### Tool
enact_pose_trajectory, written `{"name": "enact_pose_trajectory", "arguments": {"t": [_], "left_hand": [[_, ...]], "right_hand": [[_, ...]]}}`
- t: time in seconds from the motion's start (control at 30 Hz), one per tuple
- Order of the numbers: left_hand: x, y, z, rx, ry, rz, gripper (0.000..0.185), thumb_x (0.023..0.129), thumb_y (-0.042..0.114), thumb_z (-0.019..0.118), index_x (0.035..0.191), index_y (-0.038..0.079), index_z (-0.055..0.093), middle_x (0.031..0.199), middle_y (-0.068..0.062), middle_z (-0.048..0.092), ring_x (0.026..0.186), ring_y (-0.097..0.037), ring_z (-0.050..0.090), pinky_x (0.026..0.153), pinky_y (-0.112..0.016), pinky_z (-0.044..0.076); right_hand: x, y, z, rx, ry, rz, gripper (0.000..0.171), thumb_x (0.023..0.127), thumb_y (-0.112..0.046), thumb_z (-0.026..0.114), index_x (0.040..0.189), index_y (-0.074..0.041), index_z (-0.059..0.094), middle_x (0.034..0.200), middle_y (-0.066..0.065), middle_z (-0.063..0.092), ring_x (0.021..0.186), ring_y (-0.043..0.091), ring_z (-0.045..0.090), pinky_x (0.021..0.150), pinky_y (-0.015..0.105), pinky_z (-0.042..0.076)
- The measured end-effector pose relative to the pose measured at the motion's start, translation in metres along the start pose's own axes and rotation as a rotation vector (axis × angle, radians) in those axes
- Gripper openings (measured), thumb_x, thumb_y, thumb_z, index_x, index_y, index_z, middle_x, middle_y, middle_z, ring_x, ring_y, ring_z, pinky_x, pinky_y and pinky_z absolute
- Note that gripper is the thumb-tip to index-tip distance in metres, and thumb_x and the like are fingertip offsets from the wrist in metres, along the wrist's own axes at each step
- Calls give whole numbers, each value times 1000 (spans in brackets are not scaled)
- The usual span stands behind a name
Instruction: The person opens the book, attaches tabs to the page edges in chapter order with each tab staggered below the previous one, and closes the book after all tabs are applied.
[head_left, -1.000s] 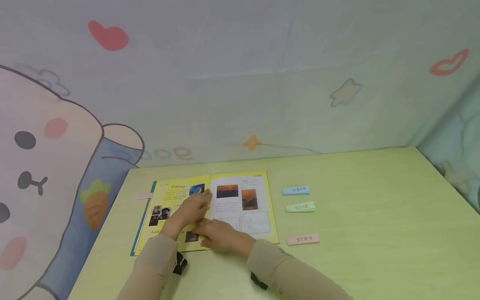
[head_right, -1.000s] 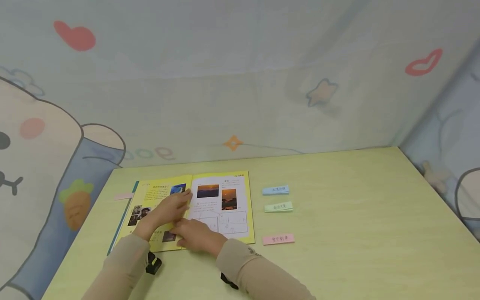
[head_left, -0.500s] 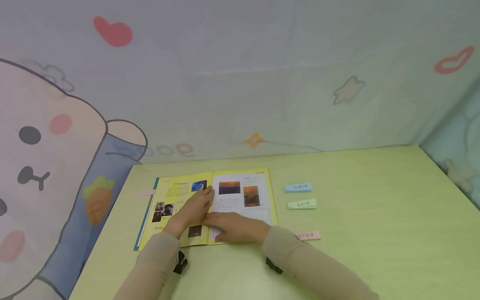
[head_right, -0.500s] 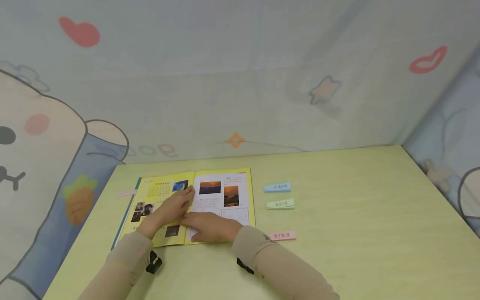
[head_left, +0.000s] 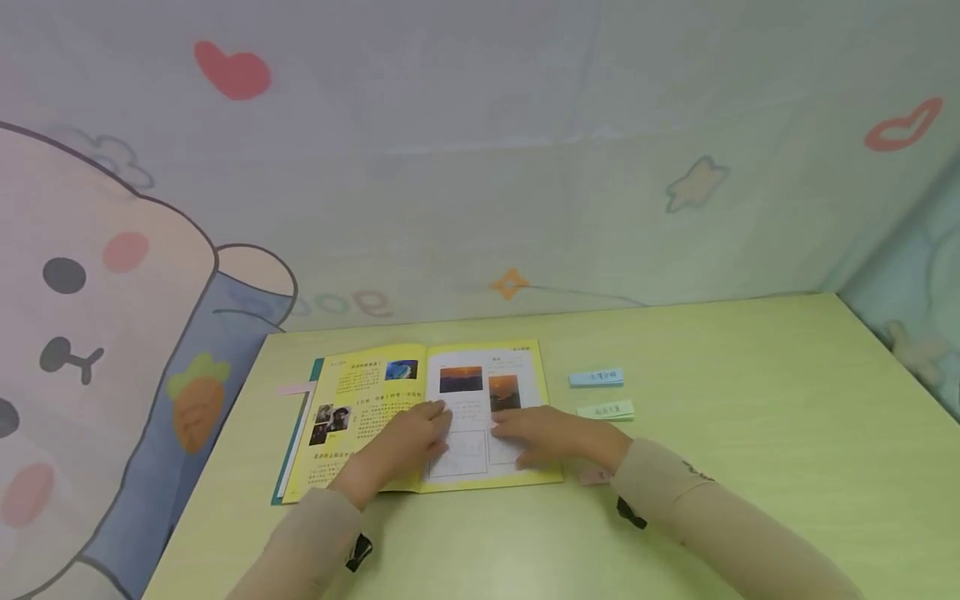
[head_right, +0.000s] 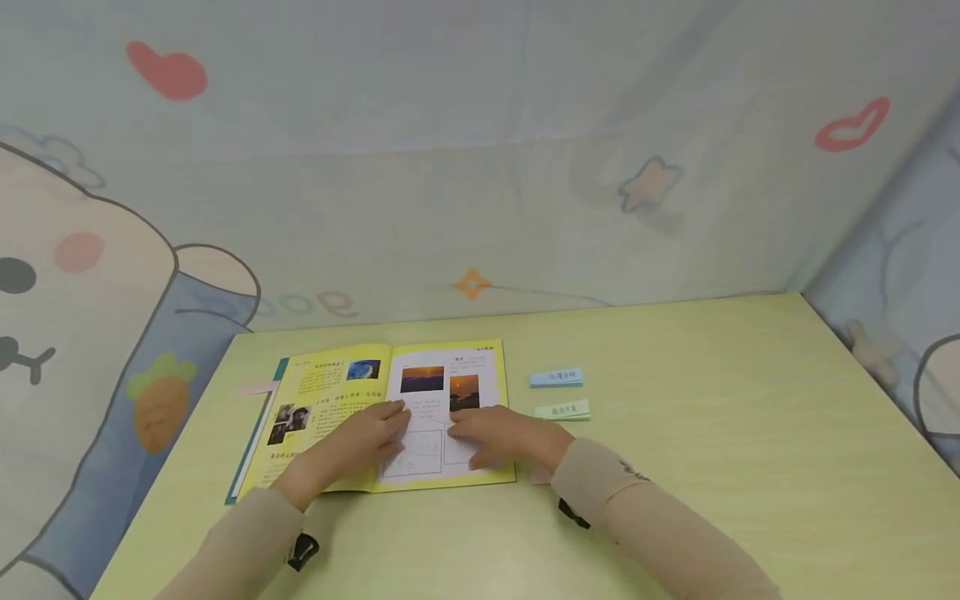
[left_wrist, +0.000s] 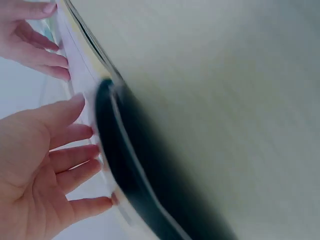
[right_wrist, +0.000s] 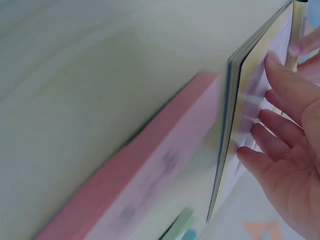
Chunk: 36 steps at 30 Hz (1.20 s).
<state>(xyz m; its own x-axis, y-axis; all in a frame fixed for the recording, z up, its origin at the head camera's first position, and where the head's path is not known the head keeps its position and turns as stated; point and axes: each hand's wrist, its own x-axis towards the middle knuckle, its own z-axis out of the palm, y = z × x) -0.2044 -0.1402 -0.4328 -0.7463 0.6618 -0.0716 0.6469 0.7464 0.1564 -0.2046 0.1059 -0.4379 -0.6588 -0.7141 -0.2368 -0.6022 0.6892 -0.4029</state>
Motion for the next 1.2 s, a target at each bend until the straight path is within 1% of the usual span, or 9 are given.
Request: {"name": "enact_pose_trajectory", "arguments": {"t": [0.13,0.27,0.37,0.5,0.67,0.77,0.87,1.07,1.2], "left_hand": [[-3,17,-3,-42,-41,69,42,92,21,60,126,-1,54,134,-19,49,124,-33,45,103,-42,36],[-3,33,-3,-49,-70,130,45,91,25,61,127,0,54,135,-18,47,126,-33,43,104,-42,35],[-3,43,0,-52,-88,134,52,89,29,62,131,2,51,138,-18,44,128,-34,40,104,-42,34],[-3,51,3,-51,-86,141,58,85,32,65,133,3,50,140,-19,42,127,-35,40,103,-43,36],[-2,55,8,7,-34,179,58,84,32,67,131,3,51,138,-19,44,124,-34,44,100,-41,40],[-2,55,9,35,2,190,54,84,30,68,128,3,53,134,-19,47,121,-32,48,97,-40,42],[-3,55,10,40,27,198,50,84,28,68,126,4,55,131,-18,49,118,-31,50,96,-39,44],[-4,53,10,8,47,215,47,85,27,67,124,4,57,128,-18,52,116,-32,52,96,-39,44],[-5,51,9,-24,40,221,44,87,26,65,124,3,57,129,-20,51,117,-33,52,98,-40,42]], "right_hand": [[-18,5,-3,17,-5,28,54,85,-18,68,135,-11,50,149,4,33,134,24,33,108,38,29],[-33,8,-3,25,8,22,56,84,-19,69,135,-9,49,147,7,34,133,27,34,107,40,30],[-42,9,-3,21,15,13,59,84,-22,69,137,-10,48,147,8,34,133,28,34,107,41,29],[-49,11,-1,-29,32,-27,63,82,-30,71,137,-10,48,146,10,36,131,29,36,106,42,31],[-53,12,1,-94,85,-99,62,79,-31,73,131,-5,52,141,15,43,126,32,43,103,43,35],[-54,12,1,-117,110,-124,60,78,-29,74,128,-3,55,137,17,46,123,32,46,101,42,38],[-53,11,1,-139,123,-138,56,78,-29,74,125,-3,57,134,17,49,120,32,49,100,42,40],[-53,12,1,-117,127,-114,44,80,-27,72,118,-6,63,129,14,55,117,29,53,97,41,42],[-56,12,0,-49,138,-79,44,82,-26,70,120,-7,63,127,12,57,118,27,53,98,40,42]]}}
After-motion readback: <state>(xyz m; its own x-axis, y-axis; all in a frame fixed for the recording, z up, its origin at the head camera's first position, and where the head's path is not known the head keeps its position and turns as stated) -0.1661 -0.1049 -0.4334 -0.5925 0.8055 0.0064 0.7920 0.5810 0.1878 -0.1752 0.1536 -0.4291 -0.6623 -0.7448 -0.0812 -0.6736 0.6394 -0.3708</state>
